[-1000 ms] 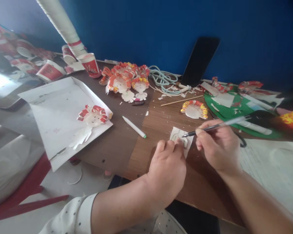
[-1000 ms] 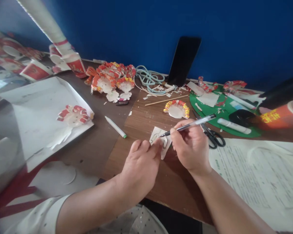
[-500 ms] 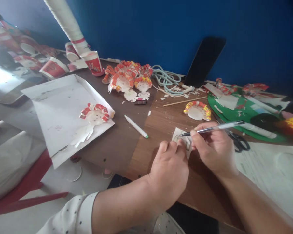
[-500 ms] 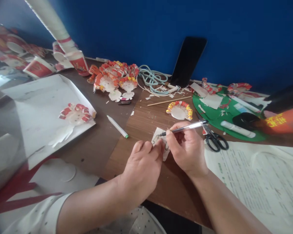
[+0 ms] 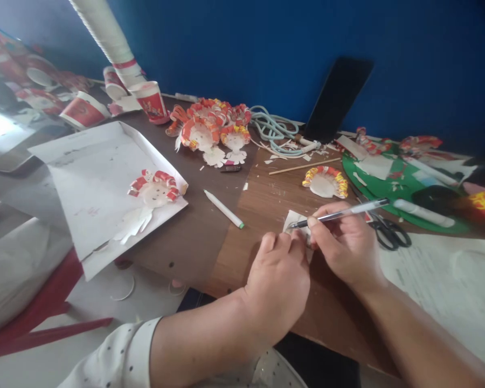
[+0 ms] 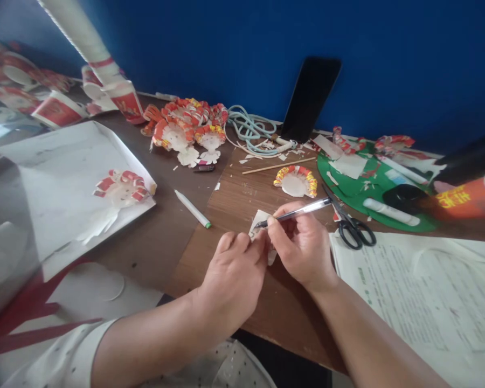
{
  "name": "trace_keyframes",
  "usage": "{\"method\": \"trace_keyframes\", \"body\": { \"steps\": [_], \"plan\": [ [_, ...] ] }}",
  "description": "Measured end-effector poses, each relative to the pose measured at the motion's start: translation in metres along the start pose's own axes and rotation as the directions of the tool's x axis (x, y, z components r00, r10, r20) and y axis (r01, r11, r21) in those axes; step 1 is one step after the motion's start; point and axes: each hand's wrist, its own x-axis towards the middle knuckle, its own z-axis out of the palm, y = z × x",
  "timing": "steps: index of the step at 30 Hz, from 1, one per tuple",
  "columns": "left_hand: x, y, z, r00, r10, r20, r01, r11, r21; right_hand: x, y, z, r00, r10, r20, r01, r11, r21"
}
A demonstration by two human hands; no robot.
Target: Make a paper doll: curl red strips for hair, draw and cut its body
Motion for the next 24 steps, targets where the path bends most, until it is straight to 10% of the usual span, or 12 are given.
{"method": "trace_keyframes", "body": {
  "steps": [24],
  "plan": [
    [0.0004, -0.0010, -0.0033, 0.999, 0.009, 0.039, -0.010, 1.000, 0.021, 0.0046, -0.0016, 0.0024, 0.999, 0.043, -0.003, -0.043, 0.999, 0.033]
  ]
}}
